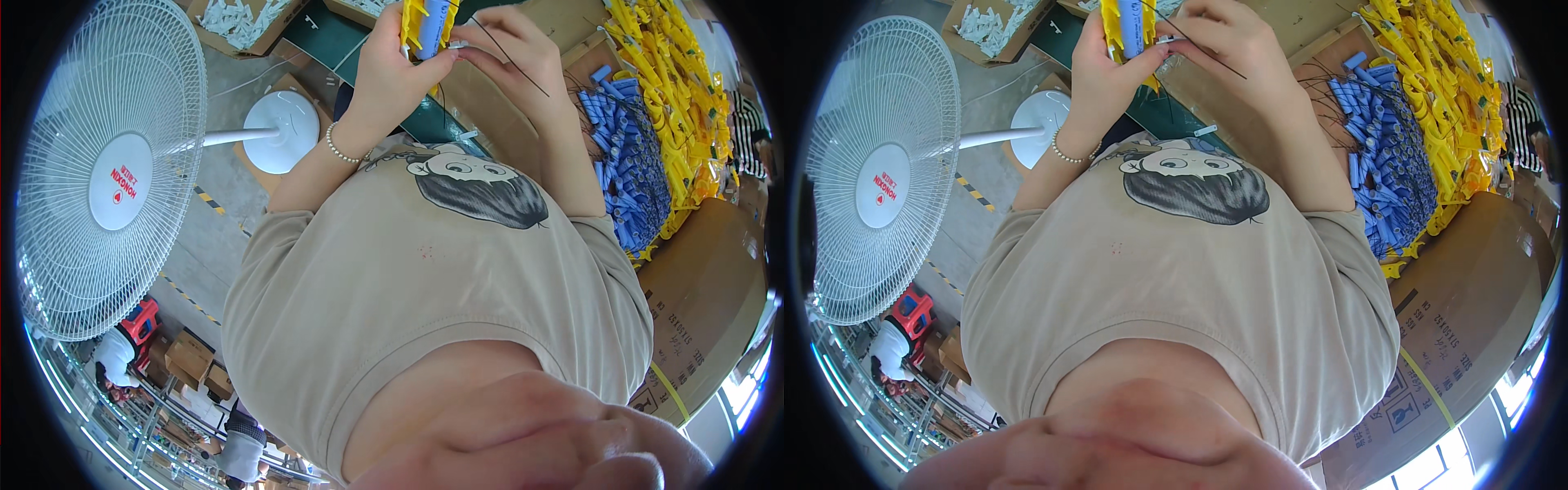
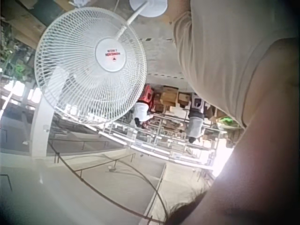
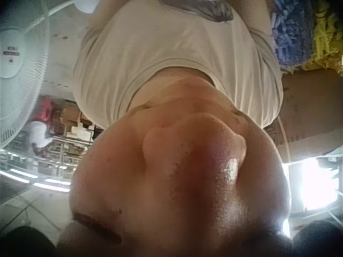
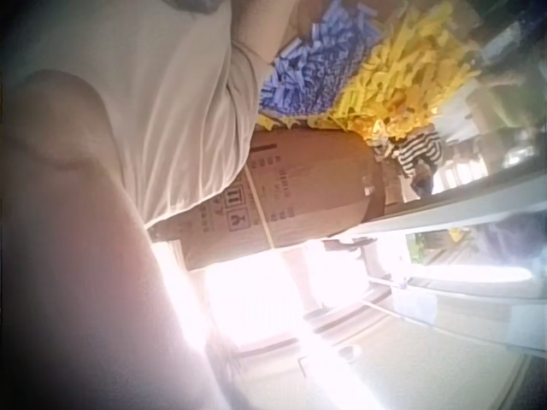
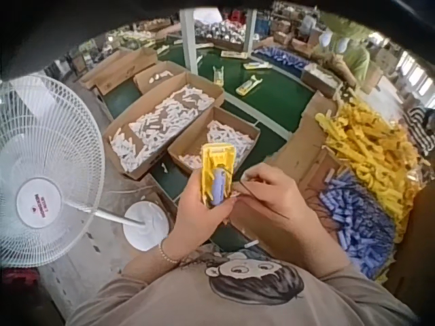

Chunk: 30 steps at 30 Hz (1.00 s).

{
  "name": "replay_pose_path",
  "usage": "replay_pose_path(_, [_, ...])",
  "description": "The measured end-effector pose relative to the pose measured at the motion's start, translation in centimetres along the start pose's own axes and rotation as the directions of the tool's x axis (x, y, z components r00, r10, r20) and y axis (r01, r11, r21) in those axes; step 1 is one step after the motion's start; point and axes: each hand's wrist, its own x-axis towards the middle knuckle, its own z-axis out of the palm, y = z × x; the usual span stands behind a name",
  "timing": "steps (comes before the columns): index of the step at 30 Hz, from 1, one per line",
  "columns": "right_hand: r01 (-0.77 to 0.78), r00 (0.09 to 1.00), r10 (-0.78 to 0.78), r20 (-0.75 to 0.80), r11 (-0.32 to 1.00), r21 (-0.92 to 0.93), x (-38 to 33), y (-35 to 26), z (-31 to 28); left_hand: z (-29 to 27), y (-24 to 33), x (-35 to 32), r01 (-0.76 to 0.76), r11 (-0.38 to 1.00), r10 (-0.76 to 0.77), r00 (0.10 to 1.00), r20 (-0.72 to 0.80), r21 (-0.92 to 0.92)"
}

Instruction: The person assembles electronic components by hand, inserting an LED circuit board, internal wiring, and a battery pack into a yellow plastic handheld lighting housing.

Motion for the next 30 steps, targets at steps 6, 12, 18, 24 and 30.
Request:
replay_pose_path(6, [-0.035,0.999,0.035,0.016,0.999,-0.001,-1.5,0.2,0.1,0.0,-1.5,-0.2,0.137,0.988,-0.124,0.979,0.161,-0.070])
replay_pose_path(12, [-0.504,0.684,0.729,-0.018,0.490,0.711,-2.1,3.3,0.3,1.0,-3.5,-1.1,0.306,0.869,-0.196,0.935,0.297,-0.389])
replay_pose_path(18, [-0.588,0.546,0.832,0.102,0.294,0.754,0.2,0.9,2.5,2.7,-5.0,-2.0,0.373,0.900,-0.268,0.882,0.388,-0.225])
replay_pose_path(24, [-0.771,0.606,0.792,0.075,0.562,0.299,0.8,0.2,0.7,2.6,-5.2,-1.8,0.414,0.873,-0.300,0.872,0.386,-0.256])
replay_pose_path(30, [-0.807,0.587,0.787,0.189,0.550,0.215,1.5,0.3,-0.1,2.8,-5.8,-2.1,0.335,0.929,-0.254,0.887,0.386,-0.157])
